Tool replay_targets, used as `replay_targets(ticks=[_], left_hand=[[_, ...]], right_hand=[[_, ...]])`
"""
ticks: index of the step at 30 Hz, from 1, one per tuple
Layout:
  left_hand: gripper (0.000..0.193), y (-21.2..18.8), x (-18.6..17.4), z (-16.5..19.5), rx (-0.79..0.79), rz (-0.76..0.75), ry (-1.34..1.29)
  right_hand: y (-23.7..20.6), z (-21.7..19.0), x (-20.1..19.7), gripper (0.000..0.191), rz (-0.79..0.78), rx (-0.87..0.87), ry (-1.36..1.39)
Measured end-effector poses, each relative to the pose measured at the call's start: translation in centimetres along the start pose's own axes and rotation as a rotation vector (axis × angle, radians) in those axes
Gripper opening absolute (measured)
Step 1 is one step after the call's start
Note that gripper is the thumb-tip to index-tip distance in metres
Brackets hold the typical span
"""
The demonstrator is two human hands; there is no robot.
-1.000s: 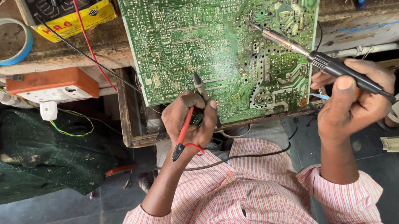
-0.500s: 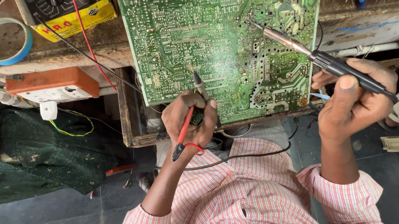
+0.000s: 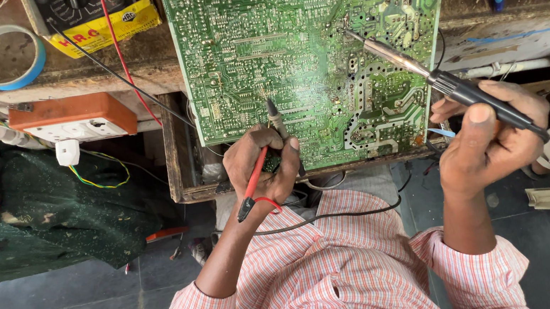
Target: The person uses a soldering iron and a multimeter to work on a green circuit board. They repeatedly apply the soldering iron to various points on the board and use the multimeter probes to test connections.
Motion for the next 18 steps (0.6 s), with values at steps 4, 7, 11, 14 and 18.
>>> replay_targets(ticks=[4,7,11,14,18], left_hand=[[0.023,0.01,-0.02,0.03,0.003,-0.001,0.008],[0.023,0.01,-0.04,0.0,0.001,0.003,0.01],[0.023,0.01,0.02,-0.15,-0.013,0.001,-0.012],[0.023,0.03,0.01,0.06,0.009,0.005,-0.006],[0.022,0.02,0.04,0.0,0.001,0.001,0.002]], right_hand=[[0.02,-0.11,-0.08,0.037,-0.002,0.004,-0.006],[0.05,-0.31,0.07,0.036,-0.02,-0.006,-0.013],[-0.02,-0.03,0.12,0.036,-0.027,0.026,0.015],[-0.13,0.14,0.04,0.036,-0.02,0.043,0.025],[-0.21,0.23,-0.07,0.036,-0.011,0.042,0.03]])
Point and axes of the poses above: each hand's wrist, its own y-axis towards the middle knuckle, its own x-axis out of the palm, z = x × y, the point moved 10 cm from there along y, towards the middle knuckle, and after that the axes turned 1 degree about -y, right-handed, at the moved point
